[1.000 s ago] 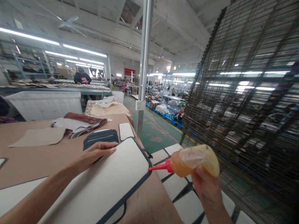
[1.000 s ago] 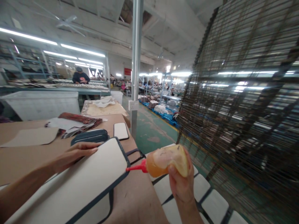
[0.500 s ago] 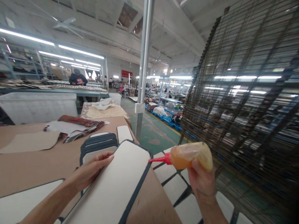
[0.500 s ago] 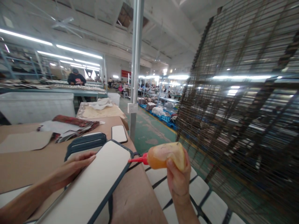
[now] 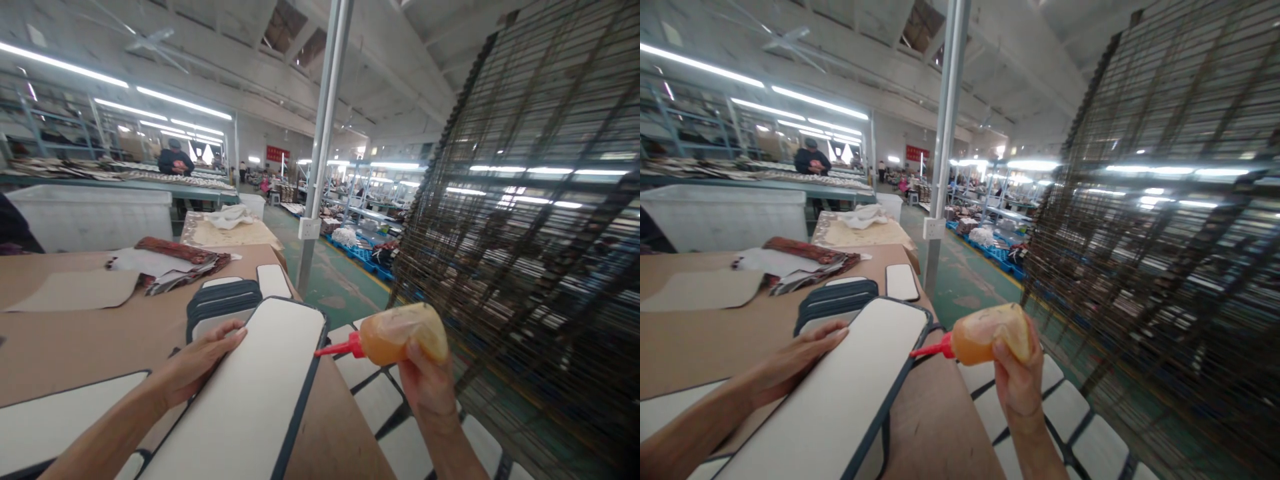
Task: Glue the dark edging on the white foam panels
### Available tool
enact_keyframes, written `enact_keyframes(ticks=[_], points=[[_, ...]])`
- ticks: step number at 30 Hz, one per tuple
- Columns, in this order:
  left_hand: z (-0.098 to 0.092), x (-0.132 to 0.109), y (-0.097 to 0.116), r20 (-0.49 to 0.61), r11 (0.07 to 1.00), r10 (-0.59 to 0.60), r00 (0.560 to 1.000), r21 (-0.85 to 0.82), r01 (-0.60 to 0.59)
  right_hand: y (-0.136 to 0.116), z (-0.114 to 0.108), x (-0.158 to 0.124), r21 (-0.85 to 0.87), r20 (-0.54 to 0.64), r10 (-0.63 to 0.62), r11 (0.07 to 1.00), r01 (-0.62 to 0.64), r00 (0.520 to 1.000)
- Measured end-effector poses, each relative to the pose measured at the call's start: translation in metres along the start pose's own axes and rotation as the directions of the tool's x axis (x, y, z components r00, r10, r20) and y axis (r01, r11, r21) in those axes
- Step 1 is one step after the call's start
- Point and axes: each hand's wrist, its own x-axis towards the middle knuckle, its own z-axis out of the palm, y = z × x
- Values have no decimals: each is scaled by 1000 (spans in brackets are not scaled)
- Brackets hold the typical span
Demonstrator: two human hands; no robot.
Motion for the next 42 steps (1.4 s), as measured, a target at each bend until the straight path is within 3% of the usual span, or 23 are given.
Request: enact_keyframes(ticks=[12,24,42], points=[[-8,2,1,-38,999,3,999,-41,-5,-2,11,-17,84,59,121,989,-125,991],[-3,12,9,-101,998,37,994,-43,-42,-5,18,-36,92,61,132,986,-137,989],[-5,28,20,-83,991,98,992,-81,-104,-23,17,-57,125,99,136,981,-148,986]])
